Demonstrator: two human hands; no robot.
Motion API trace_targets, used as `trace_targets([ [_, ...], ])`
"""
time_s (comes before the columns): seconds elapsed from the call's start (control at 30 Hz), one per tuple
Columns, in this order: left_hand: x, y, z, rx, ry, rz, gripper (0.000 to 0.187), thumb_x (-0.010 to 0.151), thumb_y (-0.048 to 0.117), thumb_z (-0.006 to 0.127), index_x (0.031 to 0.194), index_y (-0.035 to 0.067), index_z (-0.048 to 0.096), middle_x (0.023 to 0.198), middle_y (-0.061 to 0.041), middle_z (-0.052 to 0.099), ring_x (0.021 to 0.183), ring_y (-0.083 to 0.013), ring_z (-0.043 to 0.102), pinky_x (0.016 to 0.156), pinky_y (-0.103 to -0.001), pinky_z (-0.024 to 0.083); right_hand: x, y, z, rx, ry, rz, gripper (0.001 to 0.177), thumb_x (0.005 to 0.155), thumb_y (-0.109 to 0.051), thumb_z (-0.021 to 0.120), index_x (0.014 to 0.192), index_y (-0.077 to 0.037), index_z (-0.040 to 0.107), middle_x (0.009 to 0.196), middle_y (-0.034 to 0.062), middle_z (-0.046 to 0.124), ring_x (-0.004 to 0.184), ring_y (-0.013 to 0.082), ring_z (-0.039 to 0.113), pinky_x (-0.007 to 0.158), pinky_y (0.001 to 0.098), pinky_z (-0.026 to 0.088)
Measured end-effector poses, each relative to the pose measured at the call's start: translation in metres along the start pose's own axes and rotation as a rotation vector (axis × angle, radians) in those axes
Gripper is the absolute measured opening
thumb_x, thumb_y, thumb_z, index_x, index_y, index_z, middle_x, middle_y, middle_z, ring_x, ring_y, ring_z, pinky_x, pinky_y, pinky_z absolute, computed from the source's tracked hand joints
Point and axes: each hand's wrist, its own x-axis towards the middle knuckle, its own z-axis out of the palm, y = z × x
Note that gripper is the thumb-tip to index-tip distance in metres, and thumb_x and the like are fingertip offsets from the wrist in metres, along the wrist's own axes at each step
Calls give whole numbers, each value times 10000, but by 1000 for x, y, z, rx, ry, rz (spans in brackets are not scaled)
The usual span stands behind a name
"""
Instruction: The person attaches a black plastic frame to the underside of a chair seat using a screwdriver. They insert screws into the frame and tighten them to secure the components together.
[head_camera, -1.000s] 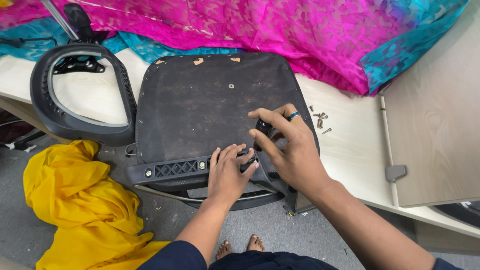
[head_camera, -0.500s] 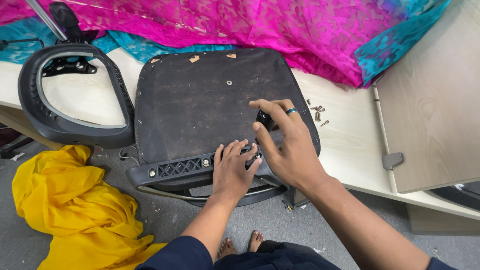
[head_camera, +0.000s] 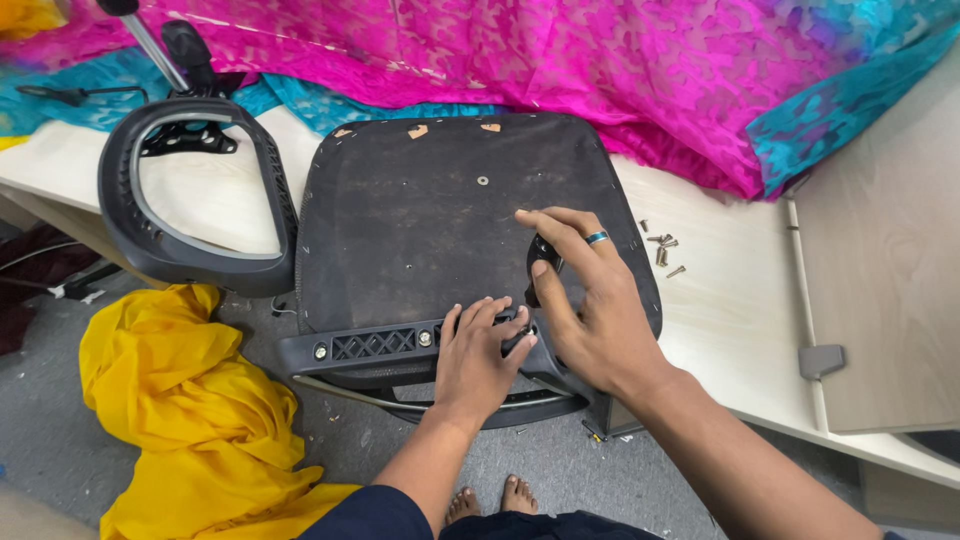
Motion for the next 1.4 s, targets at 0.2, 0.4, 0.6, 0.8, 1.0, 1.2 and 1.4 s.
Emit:
trace_targets([
  [0.2, 2, 3, 4, 7, 13, -42, 361, 938, 387, 641, 1229, 193, 732, 1428, -16, 578, 1428, -188, 407, 1244, -483, 159, 6, 9, 6, -133, 7, -131, 288, 976, -98, 685, 1262, -66, 675, 1067, 119, 634, 894, 202, 697, 764, 331, 563],
  [0.4, 0, 7, 2, 3, 44, -45, 368, 958, 401, 643, 1224, 166, 736, 1418, -23, 595, 1413, -195, 429, 1235, -482, 184, 2, 14, 6, -159, 89, -318, 402, 982, 17, 575, 1380, -13, 527, 1201, 178, 612, 1105, 317, 647, 907, 429, 515],
  [0.6, 0, 11, -1, 16, 4, -78, 335, 950, 378, 639, 1187, 170, 752, 1430, 3, 586, 1427, -165, 412, 1256, -448, 160, 12, 24, 3, -111, -42, -173, 375, 1016, -71, 620, 1385, -90, 555, 1068, 132, 598, 920, 223, 672, 784, 350, 569],
  [0.8, 0, 13, -2, 3, 0, -91, 356, 953, 379, 630, 1235, 188, 731, 1433, 25, 587, 1436, -144, 396, 1257, -438, 147, 11, 29, -3, -111, -16, -138, 367, 1002, -82, 638, 1365, -88, 582, 1052, 128, 604, 935, 231, 667, 836, 368, 544],
  [1.0, 2, 13, 1, 12, -28, -120, 335, 973, 385, 592, 1247, 246, 724, 1451, 58, 565, 1437, -138, 387, 1260, -452, 127, 13, 35, -13, 87, -45, -178, 418, 1016, -44, 501, 1433, -73, 486, 1291, 99, 561, 1191, 198, 611, 938, 319, 550],
  [1.2, 1, 13, 1, 25, -8, -108, 330, 963, 363, 601, 1245, 251, 731, 1446, 58, 570, 1437, -136, 391, 1260, -446, 135, 12, 39, -11, -89, -102, -223, 362, 999, -72, 639, 1355, -126, 601, 1110, 102, 628, 1011, 183, 671, 881, 344, 562],
  [1.4, 0, 14, 2, -3, 5, -123, 322, 958, 345, 618, 1237, 239, 739, 1430, 55, 588, 1438, -128, 410, 1272, -439, 144, 2, 33, -11, 109, -84, -188, 414, 1024, -28, 470, 1433, -81, 510, 1287, 108, 564, 1096, 193, 633, 858, 318, 556],
])
